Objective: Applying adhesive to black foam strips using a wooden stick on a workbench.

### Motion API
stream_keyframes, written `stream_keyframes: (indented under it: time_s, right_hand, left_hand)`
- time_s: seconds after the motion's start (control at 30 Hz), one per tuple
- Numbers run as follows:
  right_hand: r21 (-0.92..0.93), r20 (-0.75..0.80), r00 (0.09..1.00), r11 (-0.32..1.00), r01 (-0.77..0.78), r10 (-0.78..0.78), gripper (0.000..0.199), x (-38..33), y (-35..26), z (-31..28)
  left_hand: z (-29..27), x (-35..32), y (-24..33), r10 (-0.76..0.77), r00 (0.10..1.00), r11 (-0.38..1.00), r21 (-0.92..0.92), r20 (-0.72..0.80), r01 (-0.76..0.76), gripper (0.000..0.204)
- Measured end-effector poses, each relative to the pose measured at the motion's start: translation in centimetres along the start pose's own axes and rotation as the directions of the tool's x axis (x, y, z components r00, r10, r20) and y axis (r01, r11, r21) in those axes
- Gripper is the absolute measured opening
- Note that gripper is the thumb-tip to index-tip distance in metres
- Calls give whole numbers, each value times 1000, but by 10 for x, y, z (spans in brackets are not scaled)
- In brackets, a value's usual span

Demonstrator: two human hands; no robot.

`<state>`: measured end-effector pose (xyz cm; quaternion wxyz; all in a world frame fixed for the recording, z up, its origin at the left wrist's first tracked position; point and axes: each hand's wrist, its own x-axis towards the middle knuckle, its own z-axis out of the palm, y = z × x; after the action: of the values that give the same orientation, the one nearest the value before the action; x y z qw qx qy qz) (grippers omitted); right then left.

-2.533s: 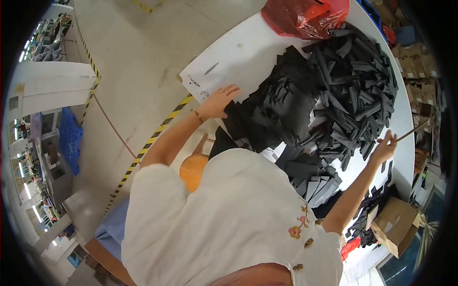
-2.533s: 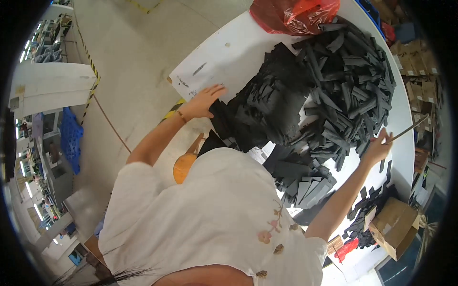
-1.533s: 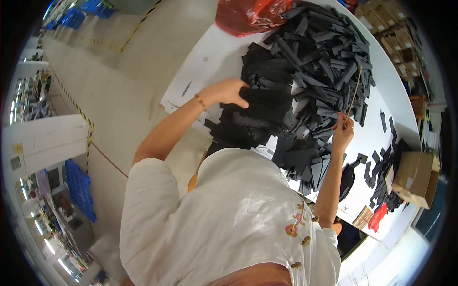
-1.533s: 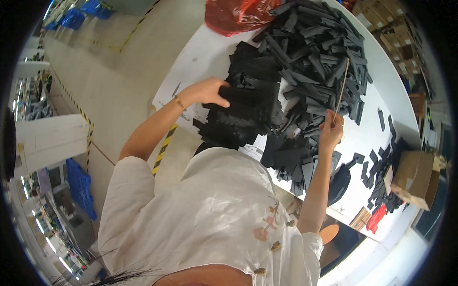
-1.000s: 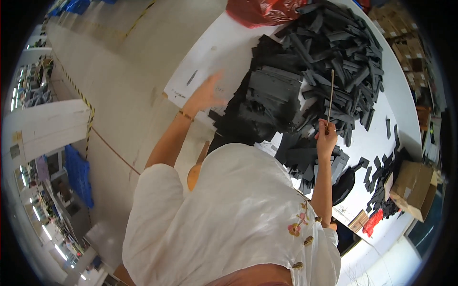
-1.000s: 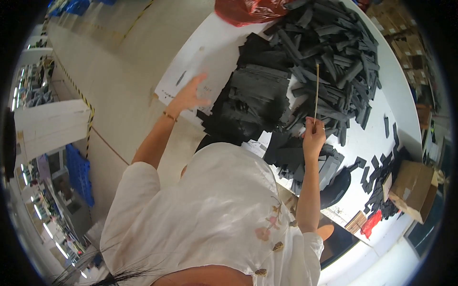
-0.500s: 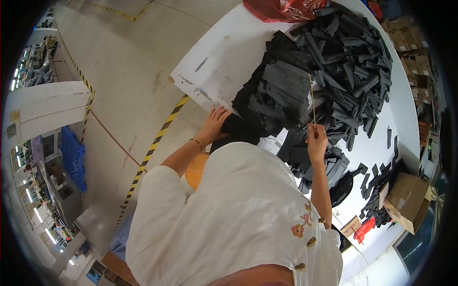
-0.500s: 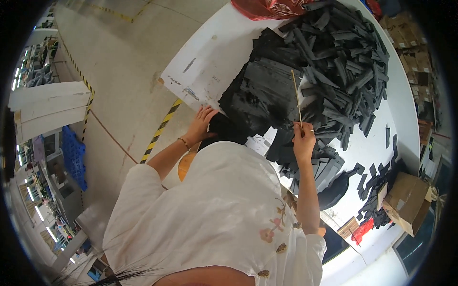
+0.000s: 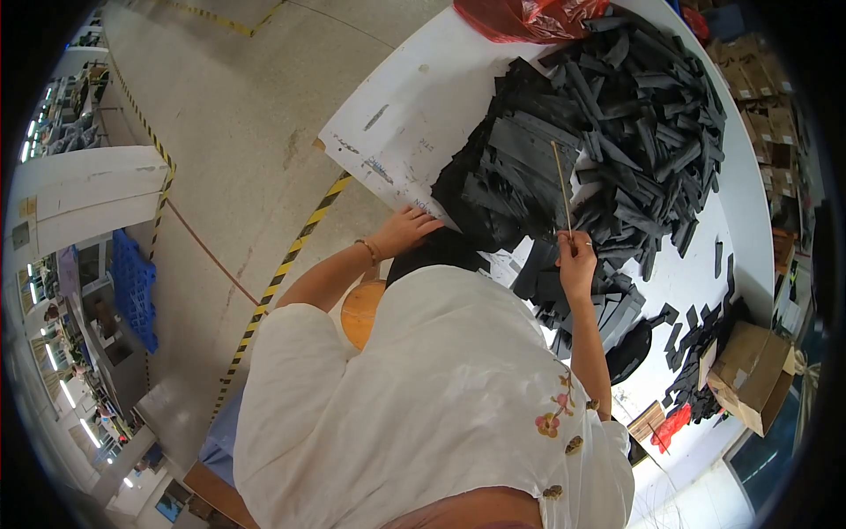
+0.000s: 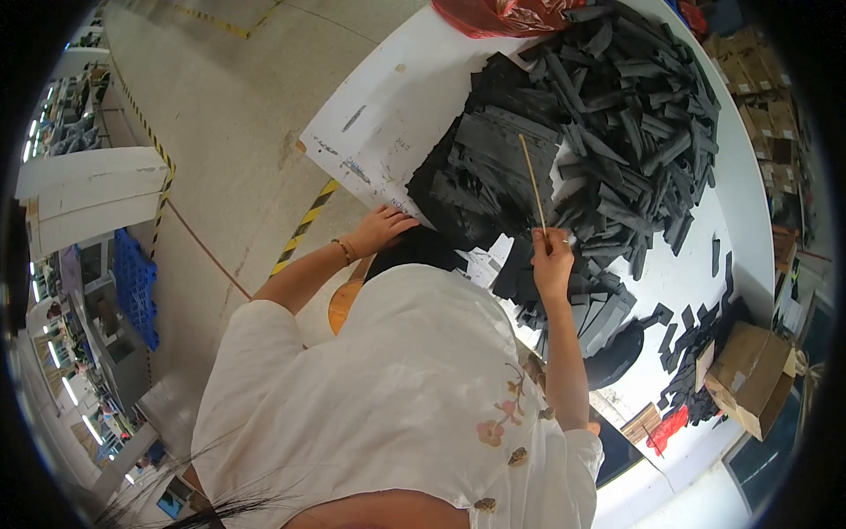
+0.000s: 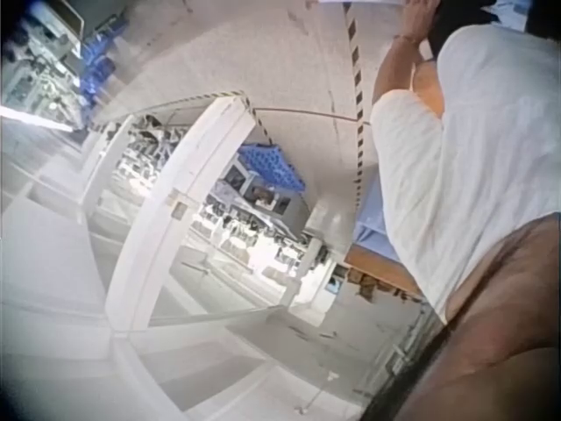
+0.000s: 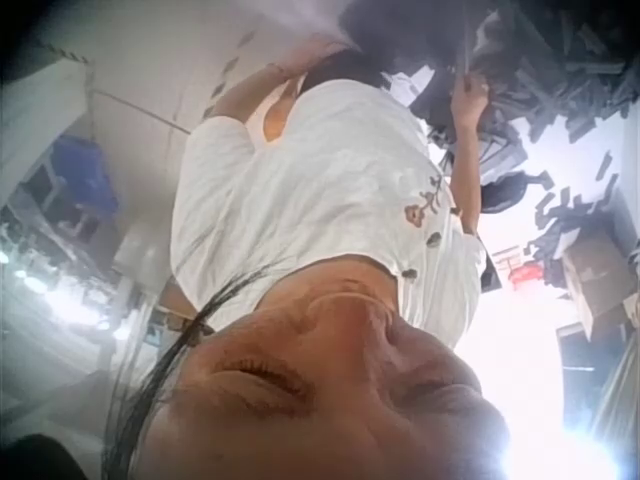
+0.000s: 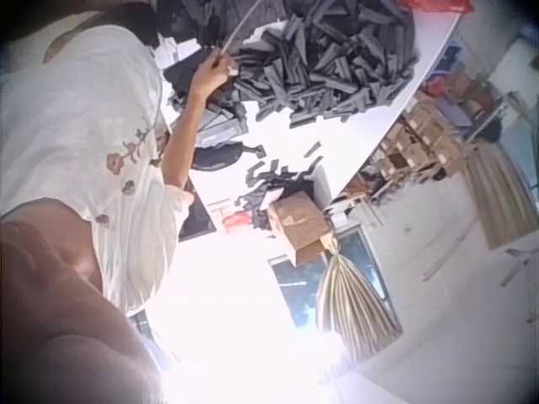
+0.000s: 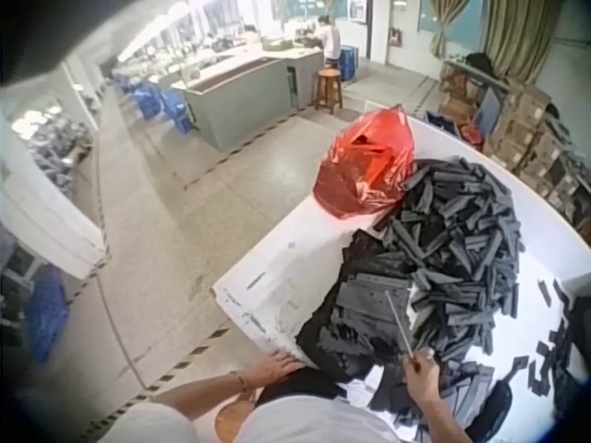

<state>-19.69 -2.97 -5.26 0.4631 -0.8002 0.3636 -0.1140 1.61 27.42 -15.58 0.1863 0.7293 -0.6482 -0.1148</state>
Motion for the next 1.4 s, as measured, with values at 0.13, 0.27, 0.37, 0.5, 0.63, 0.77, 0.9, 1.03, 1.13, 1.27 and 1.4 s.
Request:
stream_keyframes:
  time_s: [0.13,0.27,0.37,0.5,0.63,0.77,0.9,1.03,1.13,1.27,1.4]
  right_hand:
    - [11,16,1000,1000,-10,9,11,1,2,3]
    - [24,16,1000,1000,2,-2,11,2,11,1]
    - [23,6,1000,1000,-11,10,11,3,10,-4]
    - [40,-27,999,999,-29,30,11,4,6,-16]
    - [72,-103,994,997,-14,22,11,6,3,-25]
    - [97,-202,978,995,-32,52,11,4,-3,-28]
    - [128,-245,968,992,-24,55,12,3,1,-20]
    - [152,-298,943,983,-104,146,17,-6,17,-17]
    - [214,-294,937,968,-129,190,23,-8,30,-19]
    - [339,-298,925,932,-130,238,25,1,41,-19]
    - [330,-329,906,931,-154,267,26,0,46,-29]
  left_hand:
    - [1,-4,0,81,976,996,24,203,-88,50]
    - [-17,-3,1,182,962,983,-47,203,-176,44]
    - [-60,4,8,209,927,978,-68,312,-197,42]
    - [-123,41,14,278,953,960,3,119,-280,37]
    - [-174,103,21,363,929,931,80,-69,-357,41]
    - [-177,173,24,385,894,916,213,-227,-340,53]
    - [-138,196,-3,201,979,961,189,14,-200,68]
    - [-163,199,16,156,979,983,75,134,-167,69]
    - [-173,213,34,238,971,971,16,-31,-238,55]
    - [-128,254,54,157,980,974,-143,-124,-175,32]
    - [-63,319,95,70,991,988,144,-110,-54,22]
